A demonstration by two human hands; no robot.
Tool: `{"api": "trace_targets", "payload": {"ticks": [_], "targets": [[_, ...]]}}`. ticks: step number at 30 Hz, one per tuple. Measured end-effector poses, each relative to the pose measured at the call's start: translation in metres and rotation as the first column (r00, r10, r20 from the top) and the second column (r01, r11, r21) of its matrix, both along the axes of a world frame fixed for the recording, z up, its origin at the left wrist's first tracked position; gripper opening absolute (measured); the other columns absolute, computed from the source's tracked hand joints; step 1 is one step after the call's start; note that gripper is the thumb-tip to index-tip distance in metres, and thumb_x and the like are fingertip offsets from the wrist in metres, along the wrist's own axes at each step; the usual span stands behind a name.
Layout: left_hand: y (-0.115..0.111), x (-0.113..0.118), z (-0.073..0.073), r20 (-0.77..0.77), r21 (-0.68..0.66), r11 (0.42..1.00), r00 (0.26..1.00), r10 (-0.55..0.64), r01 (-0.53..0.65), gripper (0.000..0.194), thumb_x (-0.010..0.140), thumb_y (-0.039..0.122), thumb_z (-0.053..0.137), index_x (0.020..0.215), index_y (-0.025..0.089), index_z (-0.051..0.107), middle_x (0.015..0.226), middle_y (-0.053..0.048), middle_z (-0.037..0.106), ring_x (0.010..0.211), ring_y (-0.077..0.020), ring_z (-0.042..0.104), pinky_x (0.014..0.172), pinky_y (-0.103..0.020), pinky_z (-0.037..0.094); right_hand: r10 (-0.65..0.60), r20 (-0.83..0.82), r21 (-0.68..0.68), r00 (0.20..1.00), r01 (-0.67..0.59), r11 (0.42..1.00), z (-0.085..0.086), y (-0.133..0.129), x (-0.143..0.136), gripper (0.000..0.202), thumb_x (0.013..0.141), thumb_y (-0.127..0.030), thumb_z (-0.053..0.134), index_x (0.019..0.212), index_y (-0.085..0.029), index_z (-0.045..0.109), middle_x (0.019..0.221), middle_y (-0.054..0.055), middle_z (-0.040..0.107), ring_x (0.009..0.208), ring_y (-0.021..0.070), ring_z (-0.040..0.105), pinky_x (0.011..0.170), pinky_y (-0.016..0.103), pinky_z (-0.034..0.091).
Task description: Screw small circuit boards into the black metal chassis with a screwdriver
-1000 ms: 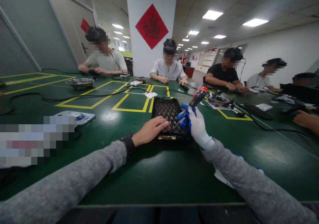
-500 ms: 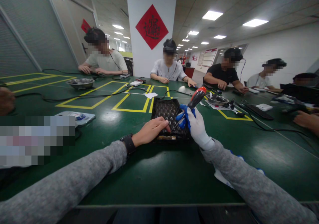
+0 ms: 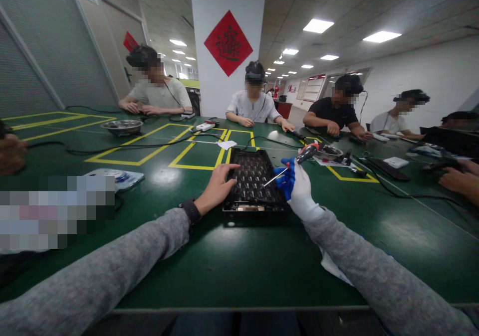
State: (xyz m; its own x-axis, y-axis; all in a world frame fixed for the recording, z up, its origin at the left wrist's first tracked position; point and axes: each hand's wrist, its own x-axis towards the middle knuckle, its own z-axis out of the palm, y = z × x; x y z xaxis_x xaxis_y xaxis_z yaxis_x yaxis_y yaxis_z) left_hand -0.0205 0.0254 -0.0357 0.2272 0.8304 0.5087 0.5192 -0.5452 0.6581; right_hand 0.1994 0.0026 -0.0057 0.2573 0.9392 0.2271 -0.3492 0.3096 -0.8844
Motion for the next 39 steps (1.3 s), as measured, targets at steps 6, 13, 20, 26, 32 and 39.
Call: {"api": "trace_targets", "payload": {"ticks": [6, 13, 20, 26, 32, 39], "targets": [[0.017, -0.015, -0.019, -0.008, -0.150, 0.988, 1.000, -0.030, 0.029, 0.055, 0.071, 0.009, 0.039, 0.125, 0.017, 0.044, 0.135, -0.009, 0.039, 0.129, -0.0203, 0.031, 0.112, -0.041, 0.021, 0.054, -0.078, -0.086, 0.995, -0.061, 0.994, -0.002, 0.007, -0.002, 0.042, 0.077, -0.054, 0.053, 0.097, -0.017, 0.054, 0.067, 0.002, 0.067, 0.044, 0.0093, 0.055, 0.040, 0.020, 0.044], [0.008, -0.018, 0.020, -0.122, 0.000, 0.998, 0.991, -0.063, 0.063, 0.037, 0.075, 0.026, 0.055, 0.111, 0.018, 0.059, 0.112, -0.008, 0.056, 0.109, -0.0222, 0.049, 0.097, -0.040, 0.038, 0.292, 0.080, -0.158, 0.953, -0.277, 0.948, 0.029, 0.008, -0.003, 0.046, 0.076, -0.054, 0.056, 0.106, -0.020, 0.052, 0.071, 0.004, 0.069, 0.046, 0.0093, 0.058, 0.039, 0.017, 0.044], [0.014, 0.013, 0.038, -0.013, -0.282, 0.842, 0.876, -0.482, 0.460, 0.035, 0.072, 0.044, 0.062, 0.080, 0.010, 0.069, 0.078, -0.006, 0.067, 0.071, -0.0139, 0.057, 0.069, -0.025, 0.044, 0.232, 0.135, -0.046, 0.963, -0.227, 0.973, 0.023, 0.008, -0.031, 0.047, 0.071, -0.055, 0.060, 0.100, -0.019, 0.055, 0.059, -0.002, 0.062, 0.037, 0.0046, 0.047, 0.035, 0.014, 0.035], [0.003, 0.012, 0.032, 0.098, -0.236, 0.860, 0.891, -0.443, 0.453, 0.032, 0.072, 0.042, 0.063, 0.078, 0.011, 0.069, 0.075, -0.005, 0.068, 0.069, -0.0130, 0.058, 0.068, -0.025, 0.044, 0.382, -0.015, -0.026, 0.924, -0.382, 0.924, 0.013, 0.005, -0.039, 0.043, 0.076, -0.049, 0.057, 0.106, -0.018, 0.056, 0.064, -0.003, 0.060, 0.043, 0.0044, 0.048, 0.039, 0.015, 0.038], [-0.007, 0.016, 0.028, 0.124, -0.295, 0.861, 0.910, -0.395, 0.414, 0.033, 0.068, 0.043, 0.067, 0.079, 0.012, 0.071, 0.078, -0.006, 0.070, 0.072, -0.0163, 0.061, 0.071, -0.028, 0.047, 0.280, 0.113, 0.029, 0.953, -0.285, 0.958, 0.015, -0.005, -0.042, 0.044, 0.075, -0.049, 0.058, 0.110, -0.023, 0.053, 0.062, -0.004, 0.061, 0.040, 0.0047, 0.047, 0.037, 0.015, 0.036], [-0.007, 0.017, 0.025, 0.104, -0.282, 0.846, 0.891, -0.442, 0.453, 0.035, 0.072, 0.043, 0.064, 0.085, 0.012, 0.072, 0.084, -0.007, 0.071, 0.075, -0.0165, 0.062, 0.073, -0.028, 0.047, 0.285, 0.142, 0.051, 0.948, -0.294, 0.954, 0.012, -0.008, -0.040, 0.041, 0.079, -0.049, 0.052, 0.105, -0.018, 0.056, 0.067, -0.001, 0.063, 0.043, 0.0063, 0.050, 0.039, 0.018, 0.040]]}}
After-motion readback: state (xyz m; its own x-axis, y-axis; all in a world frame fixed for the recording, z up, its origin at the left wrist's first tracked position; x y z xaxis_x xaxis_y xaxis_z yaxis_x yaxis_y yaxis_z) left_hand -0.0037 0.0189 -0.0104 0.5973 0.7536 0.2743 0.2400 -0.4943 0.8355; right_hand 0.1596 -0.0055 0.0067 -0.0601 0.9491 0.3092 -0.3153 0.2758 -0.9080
